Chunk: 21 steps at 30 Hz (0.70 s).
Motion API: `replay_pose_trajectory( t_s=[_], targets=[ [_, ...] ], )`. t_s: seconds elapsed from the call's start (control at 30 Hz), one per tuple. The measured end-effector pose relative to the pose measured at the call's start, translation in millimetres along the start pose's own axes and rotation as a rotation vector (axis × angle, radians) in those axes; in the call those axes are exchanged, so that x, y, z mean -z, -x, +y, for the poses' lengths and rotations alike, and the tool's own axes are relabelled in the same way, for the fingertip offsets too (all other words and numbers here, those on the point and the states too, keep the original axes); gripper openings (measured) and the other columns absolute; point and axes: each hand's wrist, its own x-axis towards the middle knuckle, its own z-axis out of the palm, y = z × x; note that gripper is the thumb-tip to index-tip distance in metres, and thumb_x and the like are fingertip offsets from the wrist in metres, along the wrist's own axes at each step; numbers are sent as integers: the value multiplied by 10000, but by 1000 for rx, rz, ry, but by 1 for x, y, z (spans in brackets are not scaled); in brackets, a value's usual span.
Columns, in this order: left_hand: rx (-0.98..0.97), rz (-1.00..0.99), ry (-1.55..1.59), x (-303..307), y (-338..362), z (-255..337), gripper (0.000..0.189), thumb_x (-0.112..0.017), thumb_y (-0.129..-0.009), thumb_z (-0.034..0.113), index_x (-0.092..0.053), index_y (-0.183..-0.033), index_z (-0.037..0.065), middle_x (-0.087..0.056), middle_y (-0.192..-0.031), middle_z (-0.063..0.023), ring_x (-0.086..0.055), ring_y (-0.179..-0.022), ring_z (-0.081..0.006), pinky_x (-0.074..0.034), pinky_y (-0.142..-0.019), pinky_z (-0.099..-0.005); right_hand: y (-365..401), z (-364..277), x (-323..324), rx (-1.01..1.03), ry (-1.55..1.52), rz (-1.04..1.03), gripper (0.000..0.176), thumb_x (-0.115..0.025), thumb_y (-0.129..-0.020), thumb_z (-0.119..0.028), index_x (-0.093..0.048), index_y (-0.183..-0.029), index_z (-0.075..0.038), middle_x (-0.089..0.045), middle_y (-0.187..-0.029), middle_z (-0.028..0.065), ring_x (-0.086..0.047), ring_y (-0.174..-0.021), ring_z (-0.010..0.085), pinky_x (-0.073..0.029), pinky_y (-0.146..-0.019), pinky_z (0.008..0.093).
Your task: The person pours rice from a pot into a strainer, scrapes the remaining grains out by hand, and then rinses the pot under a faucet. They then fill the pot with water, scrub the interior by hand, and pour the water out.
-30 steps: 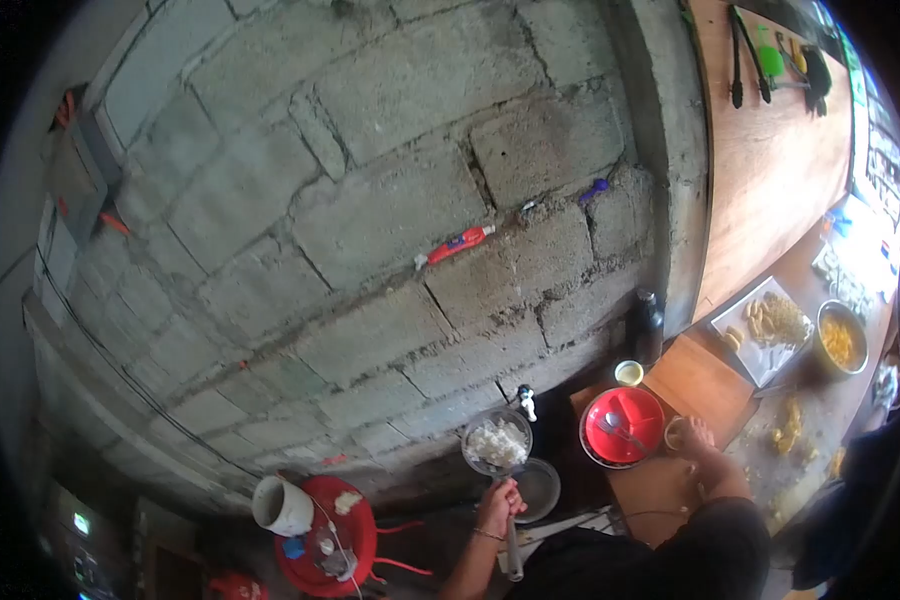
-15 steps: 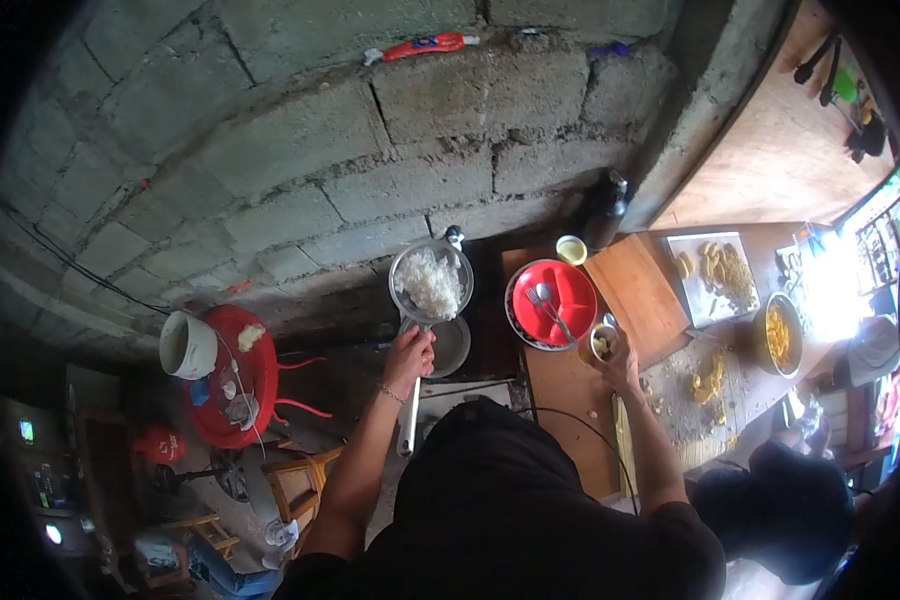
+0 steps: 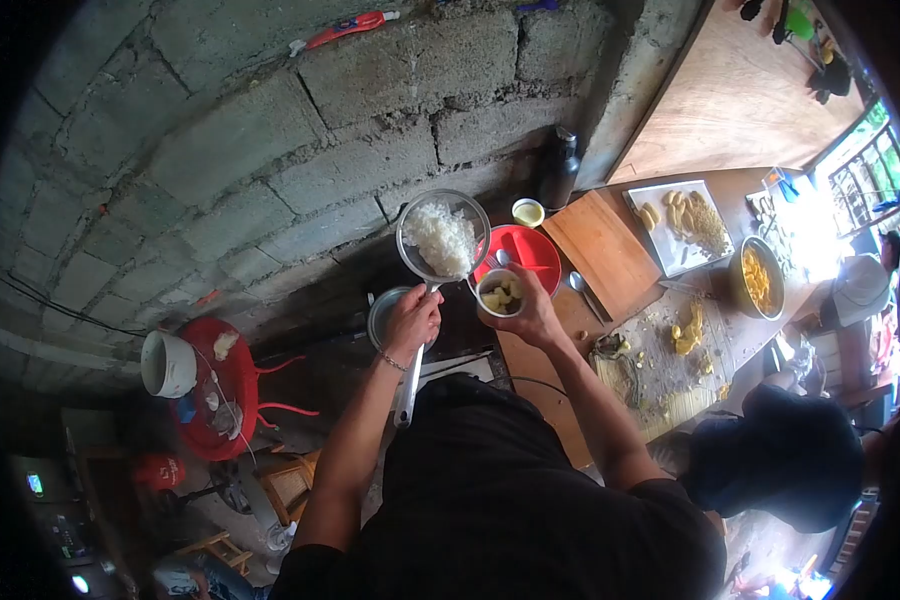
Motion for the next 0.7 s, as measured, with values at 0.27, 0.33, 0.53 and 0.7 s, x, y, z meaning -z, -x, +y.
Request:
replay_pose_trajectory(
  t_s=[0.27,0.33,0.53,0.7],
  targets=[
    [16,-41,5,-9,-3,-11,180,-558,-1052,219,-546,-957,68,-423,-585,27,-373,-410,-75,-348,-384,-254,14,19,3,51,223,17,954,-954,-609,-250,-484,-1415,-52,-590,-1299,180,-595,-1218,359,-500,-1036,438],
    [43,-78,20,-9,-5,-17,179,-562,-1050,219,-548,-960,64,-421,-584,27,-371,-408,-78,-358,-384,-257,30,44,8,24,266,31,985,-961,-599,-259,-469,-1427,-54,-586,-1311,183,-584,-1233,366,-494,-1044,443],
    [143,-102,59,-7,-11,-44,185,-565,-1048,228,-551,-959,66,-404,-577,33,-361,-406,-75,-377,-426,-274,79,104,18,-173,426,72,995,-949,-599,-329,-442,-1405,-45,-551,-1271,165,-534,-1231,366,-475,-1044,466],
    [170,-49,16,4,-10,-63,198,-558,-1050,236,-555,-943,69,-396,-582,38,-364,-406,-78,-395,-454,-288,104,139,12,-241,424,139,975,-945,-610,-328,-441,-1393,-39,-544,-1264,176,-538,-1212,379,-480,-1032,460]
  ],
)
